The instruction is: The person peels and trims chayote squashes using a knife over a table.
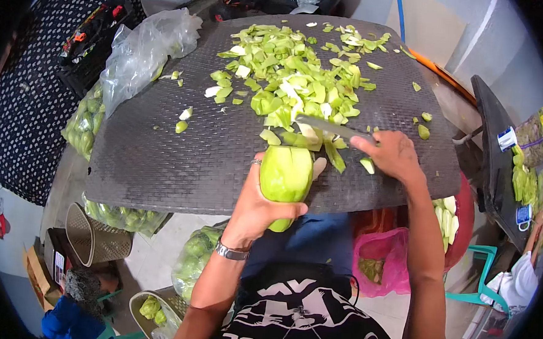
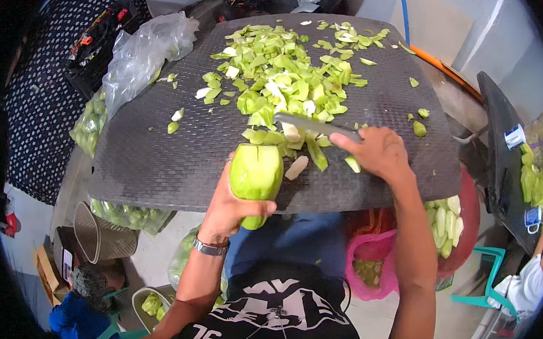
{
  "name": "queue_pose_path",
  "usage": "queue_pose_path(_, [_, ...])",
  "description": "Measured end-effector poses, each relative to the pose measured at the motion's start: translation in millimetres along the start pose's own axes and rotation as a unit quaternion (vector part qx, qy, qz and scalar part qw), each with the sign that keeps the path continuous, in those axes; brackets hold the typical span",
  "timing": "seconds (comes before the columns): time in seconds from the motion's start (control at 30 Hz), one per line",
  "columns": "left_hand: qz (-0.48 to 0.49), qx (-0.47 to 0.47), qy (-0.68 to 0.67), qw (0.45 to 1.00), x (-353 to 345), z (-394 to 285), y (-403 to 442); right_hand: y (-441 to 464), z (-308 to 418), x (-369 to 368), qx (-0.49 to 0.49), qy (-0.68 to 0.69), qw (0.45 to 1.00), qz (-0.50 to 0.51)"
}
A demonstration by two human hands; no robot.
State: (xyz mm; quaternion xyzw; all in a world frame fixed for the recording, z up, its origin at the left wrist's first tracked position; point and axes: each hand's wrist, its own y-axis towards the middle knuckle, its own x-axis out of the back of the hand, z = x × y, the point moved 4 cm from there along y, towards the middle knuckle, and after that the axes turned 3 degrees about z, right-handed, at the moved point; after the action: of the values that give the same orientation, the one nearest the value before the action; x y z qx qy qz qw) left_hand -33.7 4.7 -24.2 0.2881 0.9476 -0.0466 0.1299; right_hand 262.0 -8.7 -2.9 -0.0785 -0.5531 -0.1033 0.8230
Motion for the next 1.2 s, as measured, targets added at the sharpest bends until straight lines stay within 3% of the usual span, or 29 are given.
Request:
queue_pose_path(0.1, [-0.018, 0.133, -0.118, 0.984, 3.9, 2.3, 4.0, -0.4, -3.2, 8.2, -0.085, -0.010, 0.996, 0.026])
queue_pose_path(0.17, [-0.007, 0.107, -0.137, 0.985, 9.7, 13.1, 10.3, -4.3, -1.0, 12.5, -0.100, -0.045, 0.994, -0.006])
queue_pose_path(0.27, [-0.015, 0.102, -0.109, 0.989, 11.2, 11.5, 15.2, -7.6, 7.3, 14.7, -0.159, 0.065, 0.984, 0.039])
queue_pose_path(0.4, [-0.085, -0.004, -0.121, 0.989, 8.1, -4.0, 20.1, -15.1, 12.3, 0.5, -0.129, 0.197, 0.971, 0.037])
queue_pose_path(0.5, [-0.083, -0.082, -0.350, 0.930, 5.9, -14.6, 18.3, -24.1, 20.9, -9.4, -0.108, 0.279, 0.954, 0.035])
queue_pose_path(0.53, [0.007, -0.087, -0.454, 0.887, 0.8, -27.1, 17.7, -26.3, 23.0, -11.4, -0.108, 0.298, 0.948, 0.039])
queue_pose_path(0.63, [0.027, -0.041, -0.488, 0.871, 5.8, -20.3, 19.4, -33.6, 32.8, -24.5, -0.118, 0.340, 0.932, 0.054])
queue_pose_path(0.77, [-0.036, -0.006, -0.484, 0.874, -3.6, -3.4, 23.3, -43.8, 59.0, -35.9, -0.054, 0.426, 0.893, 0.134])
queue_pose_path(0.8, [-0.007, -0.011, -0.501, 0.865, -7.8, -4.5, 24.2, -45.0, 64.7, -40.4, -0.028, 0.470, 0.871, 0.137])
queue_pose_path(0.9, [-0.050, -0.015, -0.481, 0.875, -12.6, 1.7, 28.6, -45.7, 77.3, -42.1, -0.043, 0.547, 0.828, 0.115])
queue_pose_path(0.93, [-0.055, -0.009, -0.451, 0.891, -14.3, 0.4, 26.1, -42.1, 82.3, -38.7, -0.022, 0.547, 0.834, 0.064])
queue_pose_path(1.03, [-0.048, 0.014, -0.348, 0.936, -17.0, -2.2, 16.0, -36.4, 81.1, -34.0, -0.057, 0.572, 0.814, 0.080])
queue_pose_path(1.1, [-0.016, 0.049, -0.269, 0.962, -18.8, 4.5, 11.9, -28.0, 77.1, -34.2, -0.012, 0.517, 0.855, 0.041])
queue_pose_path(1.2, [0.033, 0.109, -0.320, 0.941, -25.3, 12.3, 9.9, -22.7, 85.0, -35.7, 0.072, 0.412, 0.905, -0.075])
